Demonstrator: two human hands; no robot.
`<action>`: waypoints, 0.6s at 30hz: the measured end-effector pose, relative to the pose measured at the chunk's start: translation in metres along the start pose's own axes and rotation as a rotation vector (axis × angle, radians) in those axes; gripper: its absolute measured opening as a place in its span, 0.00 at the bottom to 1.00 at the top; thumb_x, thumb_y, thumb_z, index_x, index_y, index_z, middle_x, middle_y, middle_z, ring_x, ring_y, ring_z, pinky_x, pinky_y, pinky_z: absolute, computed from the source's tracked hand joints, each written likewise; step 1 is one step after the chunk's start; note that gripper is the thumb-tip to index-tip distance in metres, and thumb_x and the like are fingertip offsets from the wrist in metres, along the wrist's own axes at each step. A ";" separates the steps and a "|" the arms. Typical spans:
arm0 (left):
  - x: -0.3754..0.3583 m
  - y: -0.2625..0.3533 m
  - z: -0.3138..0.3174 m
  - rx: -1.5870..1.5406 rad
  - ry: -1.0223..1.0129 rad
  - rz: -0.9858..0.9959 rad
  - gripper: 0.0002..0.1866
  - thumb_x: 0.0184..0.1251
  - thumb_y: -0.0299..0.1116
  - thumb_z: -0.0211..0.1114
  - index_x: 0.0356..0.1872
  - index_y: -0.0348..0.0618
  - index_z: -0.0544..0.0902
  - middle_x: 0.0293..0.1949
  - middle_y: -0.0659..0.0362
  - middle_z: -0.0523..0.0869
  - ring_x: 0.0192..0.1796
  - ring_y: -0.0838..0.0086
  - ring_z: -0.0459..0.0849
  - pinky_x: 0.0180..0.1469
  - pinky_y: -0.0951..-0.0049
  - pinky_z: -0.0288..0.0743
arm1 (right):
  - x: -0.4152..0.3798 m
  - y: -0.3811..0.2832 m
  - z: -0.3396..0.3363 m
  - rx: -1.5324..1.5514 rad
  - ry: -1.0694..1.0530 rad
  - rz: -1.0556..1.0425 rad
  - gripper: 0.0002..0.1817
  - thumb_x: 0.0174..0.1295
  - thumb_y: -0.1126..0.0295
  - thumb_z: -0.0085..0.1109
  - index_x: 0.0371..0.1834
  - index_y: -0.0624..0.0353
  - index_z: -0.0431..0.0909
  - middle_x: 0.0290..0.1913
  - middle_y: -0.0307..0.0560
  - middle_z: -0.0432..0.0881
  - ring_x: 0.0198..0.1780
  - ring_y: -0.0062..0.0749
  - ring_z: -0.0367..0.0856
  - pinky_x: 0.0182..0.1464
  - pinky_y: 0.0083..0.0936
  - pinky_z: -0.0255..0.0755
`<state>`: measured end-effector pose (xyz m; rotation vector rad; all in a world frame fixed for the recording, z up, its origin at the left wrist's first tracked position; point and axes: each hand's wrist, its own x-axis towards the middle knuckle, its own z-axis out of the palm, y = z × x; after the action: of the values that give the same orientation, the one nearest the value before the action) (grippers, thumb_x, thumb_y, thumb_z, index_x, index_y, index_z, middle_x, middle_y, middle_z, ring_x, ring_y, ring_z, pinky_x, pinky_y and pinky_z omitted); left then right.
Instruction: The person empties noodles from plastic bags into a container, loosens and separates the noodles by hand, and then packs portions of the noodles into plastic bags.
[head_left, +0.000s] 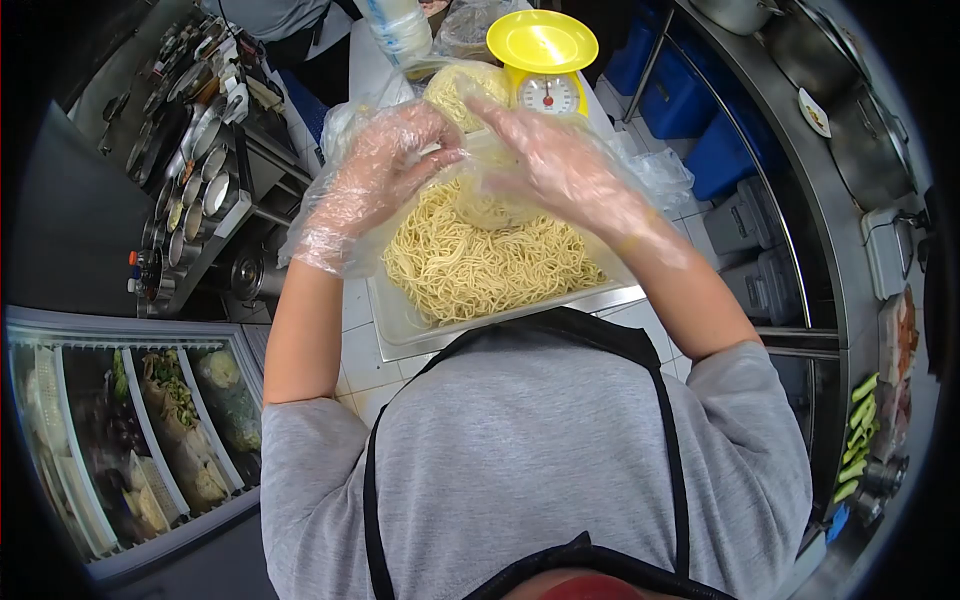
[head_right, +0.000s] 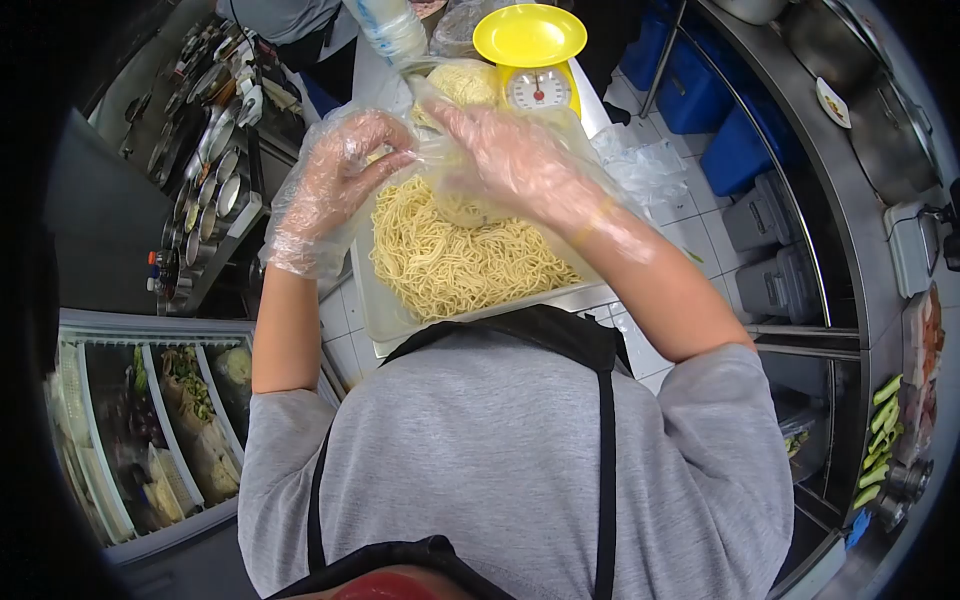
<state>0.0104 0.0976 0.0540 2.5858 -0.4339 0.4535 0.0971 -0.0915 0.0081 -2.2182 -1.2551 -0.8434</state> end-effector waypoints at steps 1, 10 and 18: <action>-0.003 0.002 0.001 0.002 -0.001 -0.001 0.09 0.56 0.32 0.67 0.34 0.40 0.78 0.36 0.56 0.81 0.40 0.63 0.81 0.43 0.67 0.74 | 0.004 0.010 0.009 0.111 -0.243 0.007 0.15 0.55 0.59 0.63 0.43 0.54 0.77 0.44 0.48 0.81 0.47 0.39 0.81 0.43 0.30 0.76; -0.044 -0.004 -0.013 -0.511 0.620 -0.222 0.20 0.55 0.24 0.69 0.50 0.39 0.75 0.45 0.57 0.80 0.44 0.77 0.80 0.50 0.74 0.73 | 0.023 0.018 -0.028 0.360 -0.465 -0.080 0.09 0.58 0.64 0.55 0.41 0.47 0.78 0.34 0.47 0.83 0.36 0.46 0.83 0.40 0.38 0.77; -0.032 0.005 -0.020 -0.568 0.303 -0.223 0.50 0.41 0.47 0.77 0.67 0.45 0.60 0.57 0.52 0.72 0.58 0.66 0.72 0.63 0.62 0.63 | 0.035 0.020 -0.053 0.346 -0.500 -0.206 0.08 0.60 0.63 0.56 0.41 0.49 0.78 0.34 0.47 0.83 0.39 0.44 0.82 0.42 0.36 0.75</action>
<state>-0.0249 0.1101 0.0598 1.9486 -0.1354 0.5397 0.1135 -0.1144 0.0689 -2.0982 -1.7285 -0.1066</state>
